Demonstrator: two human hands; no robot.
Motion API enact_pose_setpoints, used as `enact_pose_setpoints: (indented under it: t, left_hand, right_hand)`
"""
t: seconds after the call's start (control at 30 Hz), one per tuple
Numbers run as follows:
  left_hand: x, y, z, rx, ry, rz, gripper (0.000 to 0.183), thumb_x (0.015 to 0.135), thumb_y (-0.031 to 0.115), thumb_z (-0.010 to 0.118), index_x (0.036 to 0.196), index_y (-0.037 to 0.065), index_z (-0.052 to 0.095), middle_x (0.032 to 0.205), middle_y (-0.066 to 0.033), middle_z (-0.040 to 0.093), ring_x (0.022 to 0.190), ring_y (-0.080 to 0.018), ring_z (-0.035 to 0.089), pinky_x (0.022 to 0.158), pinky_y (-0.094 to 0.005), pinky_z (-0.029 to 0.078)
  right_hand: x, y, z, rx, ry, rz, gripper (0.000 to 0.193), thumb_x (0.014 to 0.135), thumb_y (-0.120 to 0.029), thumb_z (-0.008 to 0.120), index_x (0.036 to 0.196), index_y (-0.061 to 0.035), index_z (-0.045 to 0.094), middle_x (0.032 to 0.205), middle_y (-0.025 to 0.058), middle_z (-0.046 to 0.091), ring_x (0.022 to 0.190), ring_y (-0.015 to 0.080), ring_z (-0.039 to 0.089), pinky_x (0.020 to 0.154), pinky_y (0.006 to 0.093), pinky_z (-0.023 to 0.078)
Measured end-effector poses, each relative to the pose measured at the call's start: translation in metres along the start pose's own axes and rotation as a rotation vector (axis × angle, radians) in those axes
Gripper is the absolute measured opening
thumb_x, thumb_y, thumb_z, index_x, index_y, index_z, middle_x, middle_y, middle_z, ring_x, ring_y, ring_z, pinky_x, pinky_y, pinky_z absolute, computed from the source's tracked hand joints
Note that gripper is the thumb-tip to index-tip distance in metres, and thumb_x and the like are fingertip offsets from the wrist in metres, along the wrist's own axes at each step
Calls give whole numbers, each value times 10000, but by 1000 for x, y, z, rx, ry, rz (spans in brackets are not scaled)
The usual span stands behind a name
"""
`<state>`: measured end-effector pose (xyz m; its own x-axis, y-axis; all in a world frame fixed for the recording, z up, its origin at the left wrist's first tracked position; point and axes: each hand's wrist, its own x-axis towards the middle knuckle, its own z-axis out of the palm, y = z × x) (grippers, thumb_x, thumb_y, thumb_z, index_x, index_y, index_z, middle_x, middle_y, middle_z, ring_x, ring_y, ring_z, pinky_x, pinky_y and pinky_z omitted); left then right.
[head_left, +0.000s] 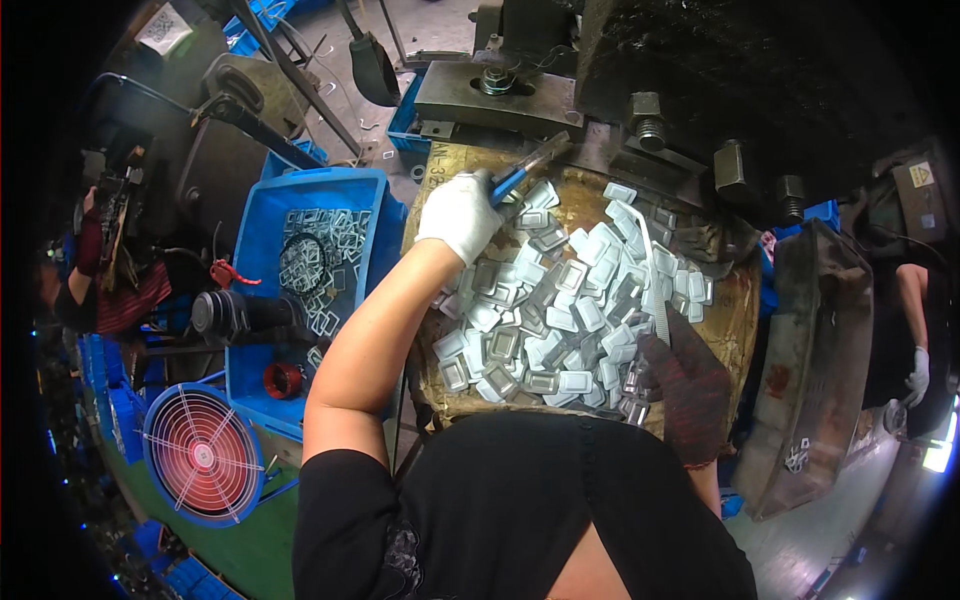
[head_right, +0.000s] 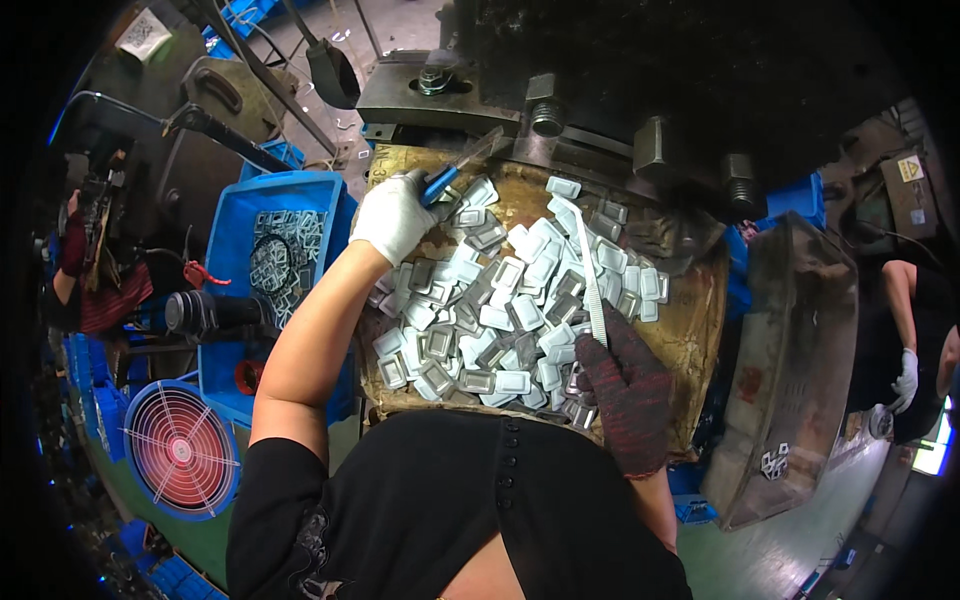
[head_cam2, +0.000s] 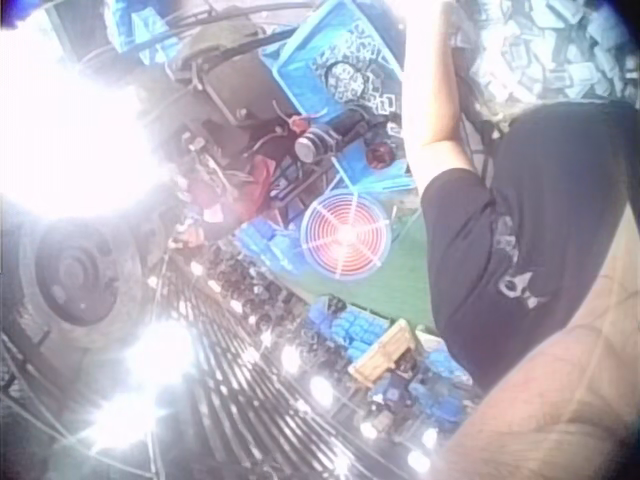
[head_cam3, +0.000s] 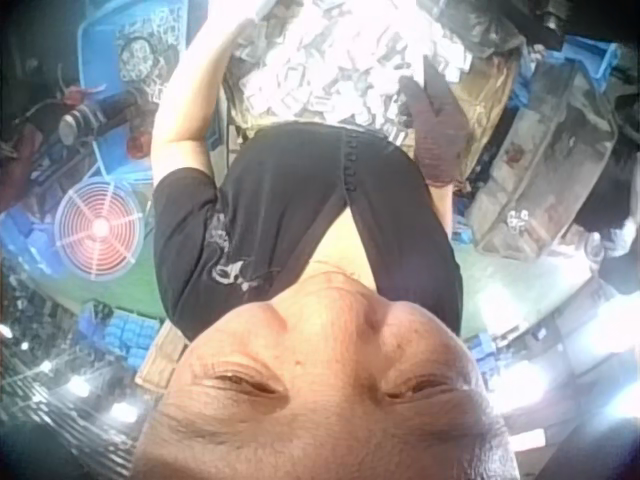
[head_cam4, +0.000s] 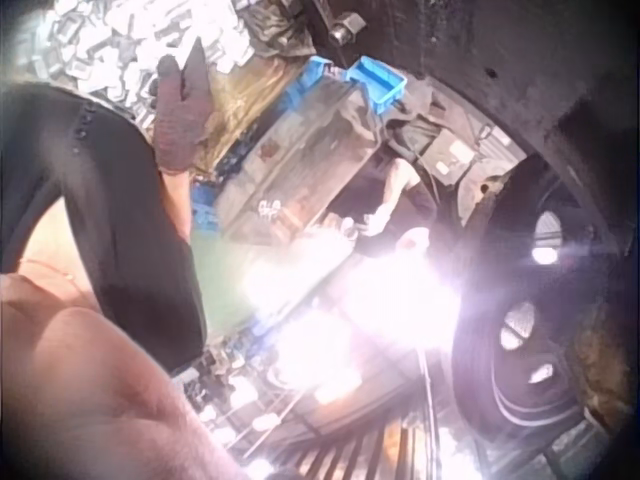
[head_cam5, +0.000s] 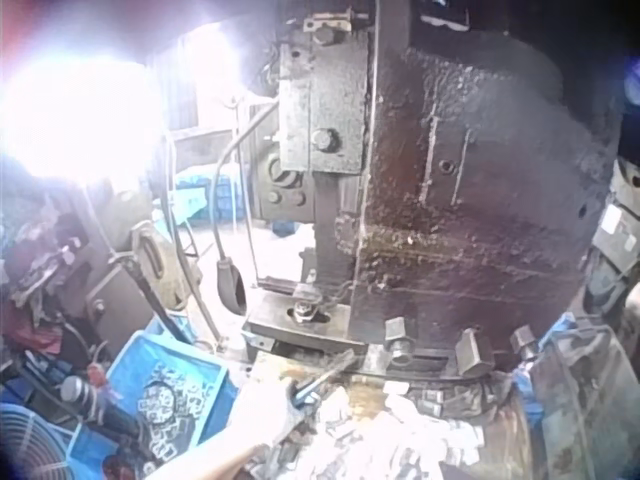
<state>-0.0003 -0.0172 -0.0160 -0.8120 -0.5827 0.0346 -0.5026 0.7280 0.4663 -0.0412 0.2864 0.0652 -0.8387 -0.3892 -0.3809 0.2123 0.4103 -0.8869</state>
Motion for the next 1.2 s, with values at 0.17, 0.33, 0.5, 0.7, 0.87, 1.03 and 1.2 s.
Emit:
enact_pose_setpoints:
  t: [0.17, 0.33, 0.5, 0.7, 0.87, 1.03, 1.2]
  left_hand:
    - [3, -8, -7, -136, -45, -68, 410, 812, 327, 709, 1081, 27, 636, 882, -235, 671, 852, -388, 657, 769, -447, 506]
    - [15, 4, -34, -537, -228, -16, 360, 804, 180, 734, 1113, 13, 651, 874, -78, 699, 765, -117, 644, 728, -278, 519]
    - [20, 30, -45, -669, -342, 106, 378, 776, 131, 754, 1121, 9, 658, 986, -71, 703, 876, -110, 645, 845, -280, 512]
    - [33, 35, -36, -701, -426, 55, 390, 783, 181, 776, 1117, 16, 664, 981, -68, 706, 869, -112, 642, 829, -276, 505]
    - [52, 37, -24, -747, -515, 38, 324, 831, 211, 752, 1090, 31, 675, 920, -40, 708, 802, -98, 642, 758, -255, 509]
    - [85, 55, -24, -36, -259, 270, 325, 851, 274, 681, 1035, 7, 655, 827, -208, 681, 785, -323, 681, 727, -421, 512]
    - [112, 95, -49, 184, -356, 199, 301, 821, 204, 557, 982, -8, 697, 1001, -254, 674, 937, -370, 675, 850, -410, 531]
  right_hand:
    - [0, -1, 0, -10, -78, 8, 426, 908, -127, 670, 1310, -25, 572, 909, 26, 666, 678, 49, 555, 601, 219, 473]
    - [5, 2, 3, -118, -227, -188, 428, 907, -146, 679, 1292, 7, 571, 1015, 106, 694, 830, 108, 626, 735, 269, 520]
    - [9, 6, 2, -241, -249, -308, 437, 883, -155, 701, 1262, 28, 582, 1092, 220, 676, 953, 231, 681, 826, 340, 521]
    - [14, 6, -3, -293, -209, -365, 439, 872, -160, 703, 1256, 20, 589, 1070, 237, 673, 947, 279, 687, 820, 366, 521]
    - [18, 4, -4, -266, -185, -217, 443, 879, -163, 698, 1279, -8, 585, 1020, 189, 695, 879, 225, 683, 776, 340, 523]
    - [25, -6, -16, -122, -2, -73, 448, 887, -134, 682, 1310, -33, 576, 910, 50, 684, 685, 53, 580, 565, 214, 469]
    - [30, -21, -27, -88, 177, -81, 418, 897, -125, 666, 1303, -64, 591, 944, 34, 689, 695, 53, 587, 588, 230, 485]
